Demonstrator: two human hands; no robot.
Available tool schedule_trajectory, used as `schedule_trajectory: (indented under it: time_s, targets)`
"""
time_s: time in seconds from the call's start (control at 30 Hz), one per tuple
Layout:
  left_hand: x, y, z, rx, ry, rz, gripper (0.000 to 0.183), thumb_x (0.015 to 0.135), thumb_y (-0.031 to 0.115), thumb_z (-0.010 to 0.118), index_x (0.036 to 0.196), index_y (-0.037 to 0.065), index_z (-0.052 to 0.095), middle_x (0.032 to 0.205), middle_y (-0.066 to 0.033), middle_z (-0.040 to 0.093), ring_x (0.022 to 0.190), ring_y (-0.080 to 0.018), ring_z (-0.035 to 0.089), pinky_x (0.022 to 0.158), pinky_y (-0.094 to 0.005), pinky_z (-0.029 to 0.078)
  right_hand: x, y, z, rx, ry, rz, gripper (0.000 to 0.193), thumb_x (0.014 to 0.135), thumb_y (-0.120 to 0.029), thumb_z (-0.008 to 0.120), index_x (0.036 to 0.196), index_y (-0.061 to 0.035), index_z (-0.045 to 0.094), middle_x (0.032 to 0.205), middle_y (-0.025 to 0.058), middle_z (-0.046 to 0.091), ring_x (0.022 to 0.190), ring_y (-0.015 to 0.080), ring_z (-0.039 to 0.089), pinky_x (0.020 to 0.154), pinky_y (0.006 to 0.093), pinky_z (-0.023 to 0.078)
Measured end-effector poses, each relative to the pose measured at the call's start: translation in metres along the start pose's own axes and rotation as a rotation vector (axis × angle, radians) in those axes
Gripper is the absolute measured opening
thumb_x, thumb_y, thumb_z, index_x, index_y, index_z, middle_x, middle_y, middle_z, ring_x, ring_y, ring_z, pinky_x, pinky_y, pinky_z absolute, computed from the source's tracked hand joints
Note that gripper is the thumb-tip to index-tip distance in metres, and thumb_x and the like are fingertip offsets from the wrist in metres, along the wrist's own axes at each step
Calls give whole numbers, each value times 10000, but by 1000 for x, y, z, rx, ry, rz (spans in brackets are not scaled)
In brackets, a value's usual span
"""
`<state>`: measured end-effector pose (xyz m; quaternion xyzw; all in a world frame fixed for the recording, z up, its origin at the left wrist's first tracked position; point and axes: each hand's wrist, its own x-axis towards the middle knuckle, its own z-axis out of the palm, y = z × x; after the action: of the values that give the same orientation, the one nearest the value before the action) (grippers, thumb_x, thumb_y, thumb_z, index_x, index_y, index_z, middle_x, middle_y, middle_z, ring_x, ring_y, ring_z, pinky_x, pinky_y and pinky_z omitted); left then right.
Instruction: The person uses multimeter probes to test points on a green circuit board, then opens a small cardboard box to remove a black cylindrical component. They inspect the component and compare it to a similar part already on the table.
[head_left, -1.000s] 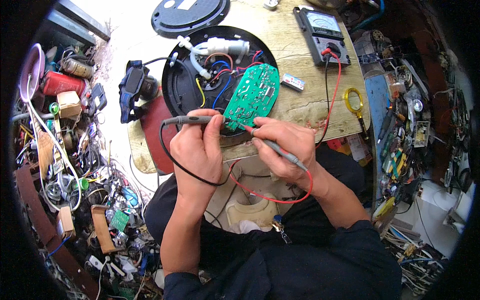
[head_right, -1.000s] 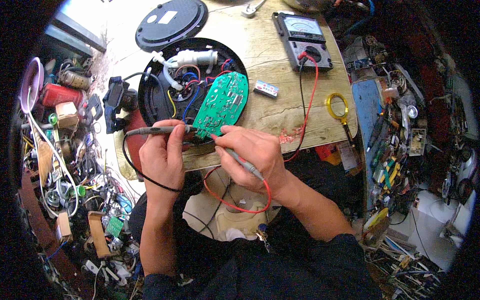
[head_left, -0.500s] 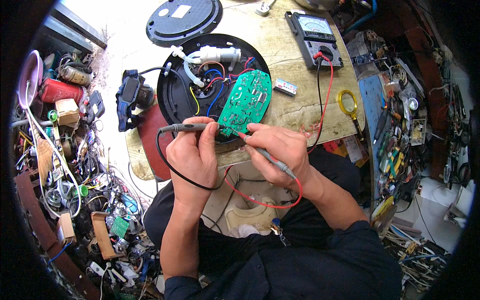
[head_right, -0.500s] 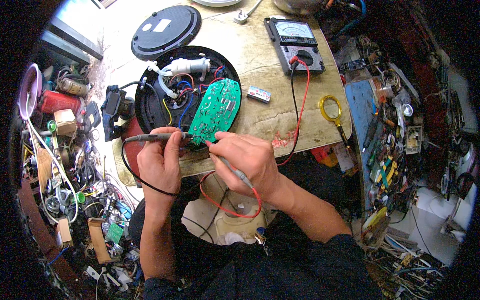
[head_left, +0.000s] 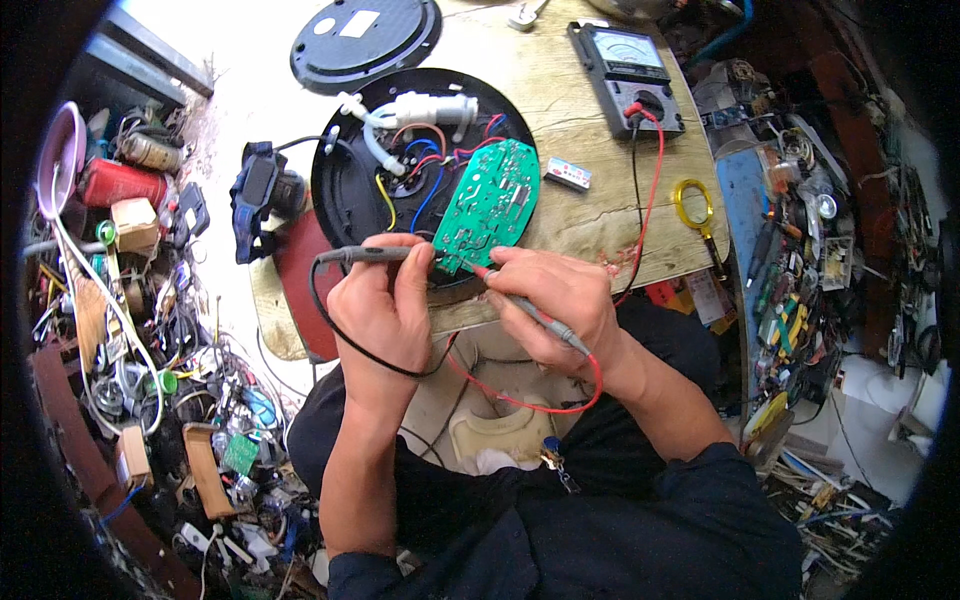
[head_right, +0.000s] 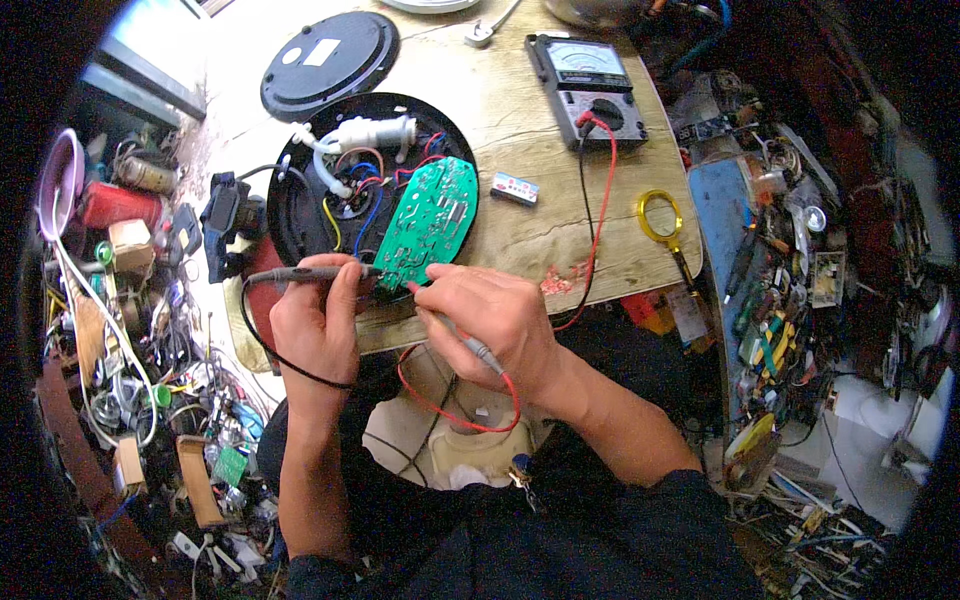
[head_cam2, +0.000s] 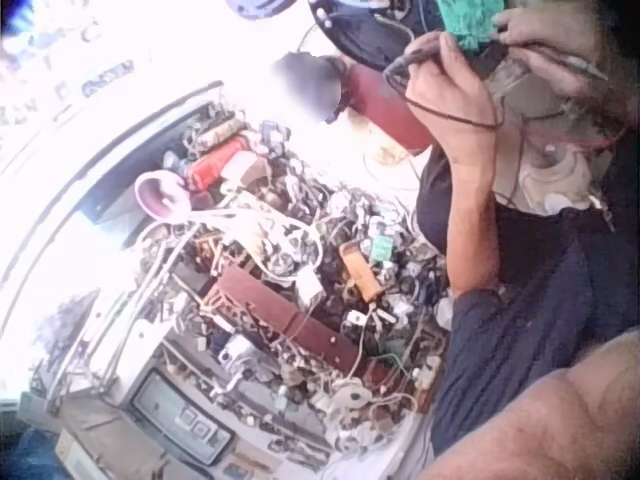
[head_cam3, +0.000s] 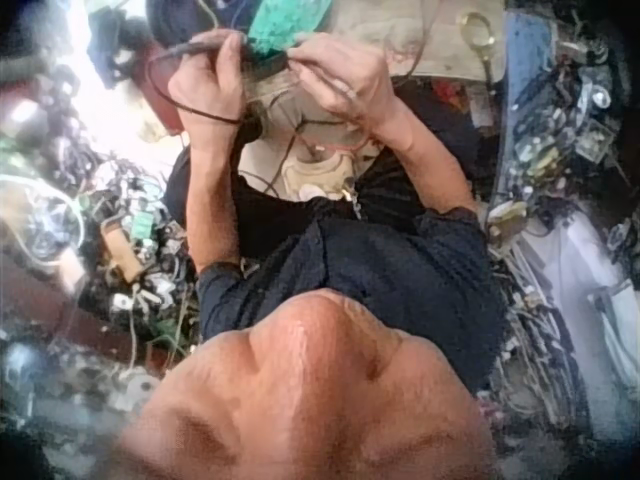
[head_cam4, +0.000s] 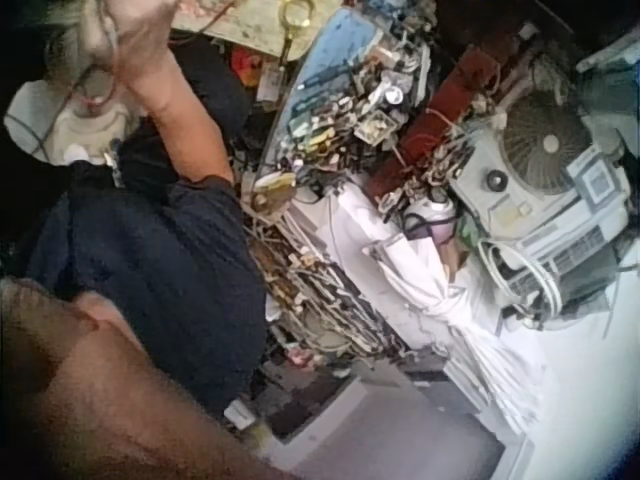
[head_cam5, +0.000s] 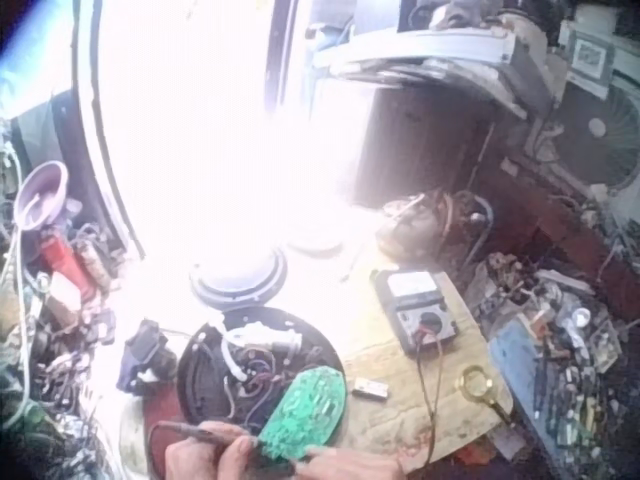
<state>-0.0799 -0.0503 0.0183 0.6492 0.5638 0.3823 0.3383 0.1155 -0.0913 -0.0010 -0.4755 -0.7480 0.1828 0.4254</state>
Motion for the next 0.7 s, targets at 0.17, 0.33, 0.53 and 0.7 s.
schedule_trajectory:
  time_s: [0.17,0.33,0.53,0.7]
  targets:
    - [1,-1,1,-38,2,-17,115,987,81,688,961,-31,700,733,-169,687,613,-244,676,592,-343,512,2,-4,-2,-33,5,23,182,800,-10,774,969,-20,708,948,159,759,933,335,768,834,426,623]
    - [2,1,-2,-15,-17,-25,142,1005,110,677,962,-26,682,676,-155,652,576,-241,648,553,-355,478,-1,-1,2,-27,8,35,210,787,-14,787,979,-26,704,960,180,764,927,339,771,823,419,623]
    - [1,3,-4,-18,-42,-86,155,1012,125,674,997,-23,717,812,-127,721,702,-184,669,653,-318,516,-1,1,2,-46,-2,18,222,782,-17,790,980,-30,690,962,189,764,934,343,771,821,420,623]
    - [2,-1,1,-23,8,22,141,1011,110,663,963,-22,672,678,-170,654,580,-293,653,550,-378,477,0,0,1,-54,-6,3,231,778,-13,791,984,-31,687,961,183,763,943,342,770,830,424,622]
